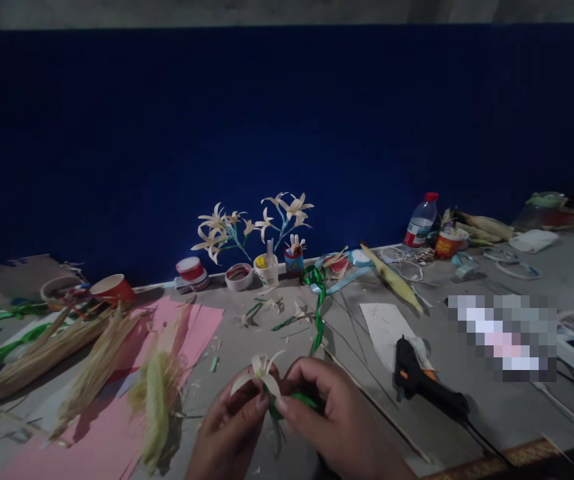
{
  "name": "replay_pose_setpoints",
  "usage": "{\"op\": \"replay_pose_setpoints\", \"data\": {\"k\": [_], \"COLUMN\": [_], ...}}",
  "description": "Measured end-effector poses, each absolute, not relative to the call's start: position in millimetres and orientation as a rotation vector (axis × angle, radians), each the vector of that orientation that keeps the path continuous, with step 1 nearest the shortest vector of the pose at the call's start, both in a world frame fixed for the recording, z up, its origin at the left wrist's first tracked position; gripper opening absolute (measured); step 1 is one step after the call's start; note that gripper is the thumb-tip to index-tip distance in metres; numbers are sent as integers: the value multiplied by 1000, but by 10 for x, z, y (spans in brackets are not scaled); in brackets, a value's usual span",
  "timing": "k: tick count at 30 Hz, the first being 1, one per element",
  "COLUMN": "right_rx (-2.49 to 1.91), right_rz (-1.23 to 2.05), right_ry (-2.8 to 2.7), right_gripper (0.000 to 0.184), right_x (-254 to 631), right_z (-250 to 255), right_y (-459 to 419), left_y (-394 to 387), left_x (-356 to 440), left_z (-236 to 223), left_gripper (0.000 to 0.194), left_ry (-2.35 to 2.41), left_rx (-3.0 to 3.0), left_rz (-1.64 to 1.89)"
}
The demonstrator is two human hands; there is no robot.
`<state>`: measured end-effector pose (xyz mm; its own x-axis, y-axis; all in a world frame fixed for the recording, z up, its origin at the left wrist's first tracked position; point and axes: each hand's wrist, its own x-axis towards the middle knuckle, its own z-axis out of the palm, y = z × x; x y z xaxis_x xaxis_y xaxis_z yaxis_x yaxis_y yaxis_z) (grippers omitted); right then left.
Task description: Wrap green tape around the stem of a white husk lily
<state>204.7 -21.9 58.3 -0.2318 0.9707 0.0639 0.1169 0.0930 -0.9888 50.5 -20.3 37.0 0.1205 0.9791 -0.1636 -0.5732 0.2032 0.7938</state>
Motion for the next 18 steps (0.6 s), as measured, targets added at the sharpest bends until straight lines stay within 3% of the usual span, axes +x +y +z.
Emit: {"op": "replay_pose_setpoints", "data": {"k": [8,18], "right_rx": [-1222,-1254], "right_rz": [841,1173], "right_ry": [-1787,-1616], "right_gripper": [11,9], "right_x": [2087,2104], "right_z": [688,670], "right_y": [-256,-194], "left_y": [-191,-158], "left_x": [459,450], "left_z": [427,428], "left_gripper": [24,21], "left_ry": [717,631], "left_rx": [668,708], "left_rz": [1162,1081]}}
